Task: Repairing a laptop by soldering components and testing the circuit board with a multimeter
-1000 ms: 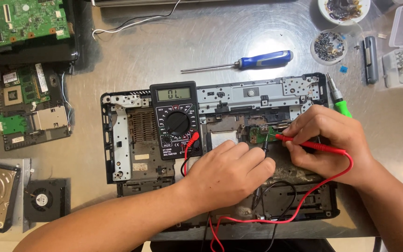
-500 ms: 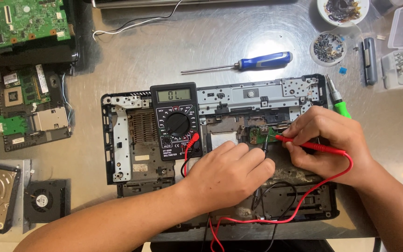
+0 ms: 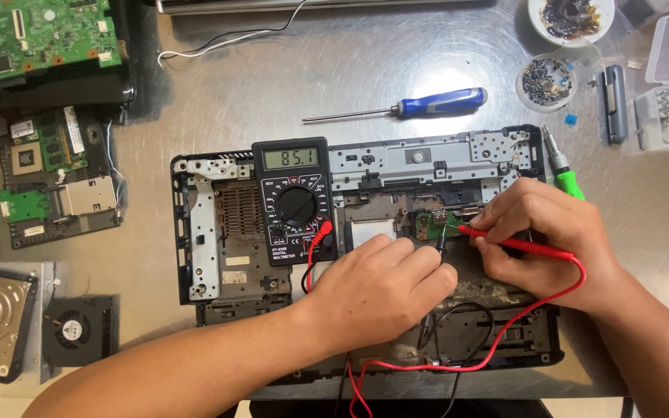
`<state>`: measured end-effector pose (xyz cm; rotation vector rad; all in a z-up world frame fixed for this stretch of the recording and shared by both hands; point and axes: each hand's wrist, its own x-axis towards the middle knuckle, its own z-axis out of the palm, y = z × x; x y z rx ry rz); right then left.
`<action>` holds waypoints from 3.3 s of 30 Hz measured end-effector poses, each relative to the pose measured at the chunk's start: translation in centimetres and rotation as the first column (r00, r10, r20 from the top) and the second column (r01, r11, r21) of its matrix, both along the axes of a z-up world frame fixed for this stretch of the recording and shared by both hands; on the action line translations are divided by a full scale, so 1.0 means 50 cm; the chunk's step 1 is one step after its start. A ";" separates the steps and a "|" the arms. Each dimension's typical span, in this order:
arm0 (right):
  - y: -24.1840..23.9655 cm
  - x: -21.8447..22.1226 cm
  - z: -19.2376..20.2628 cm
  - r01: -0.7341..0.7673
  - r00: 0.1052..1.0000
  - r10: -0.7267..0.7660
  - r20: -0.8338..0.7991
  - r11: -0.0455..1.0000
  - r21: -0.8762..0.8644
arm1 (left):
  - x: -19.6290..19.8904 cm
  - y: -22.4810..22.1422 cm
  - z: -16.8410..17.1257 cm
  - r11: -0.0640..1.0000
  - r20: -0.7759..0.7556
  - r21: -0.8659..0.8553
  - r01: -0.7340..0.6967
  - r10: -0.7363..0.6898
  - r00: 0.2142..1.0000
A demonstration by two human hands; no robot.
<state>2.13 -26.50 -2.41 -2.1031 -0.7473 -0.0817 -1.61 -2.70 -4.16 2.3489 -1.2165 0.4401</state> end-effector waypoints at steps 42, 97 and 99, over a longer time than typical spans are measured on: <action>-0.013 -0.007 -0.021 0.067 0.997 -0.068 -0.036 0.997 -0.024 | -0.007 -0.002 -0.005 0.996 0.063 -0.053 -0.069 0.073 0.995; -0.014 -0.009 -0.031 0.095 0.994 -0.095 -0.048 0.995 0.009 | -0.012 -0.004 -0.016 0.992 0.086 -0.076 -0.098 0.105 0.991; -0.013 -0.010 -0.030 0.096 0.994 -0.095 -0.049 0.995 0.010 | -0.013 -0.004 -0.017 0.993 0.075 -0.071 -0.096 0.101 0.992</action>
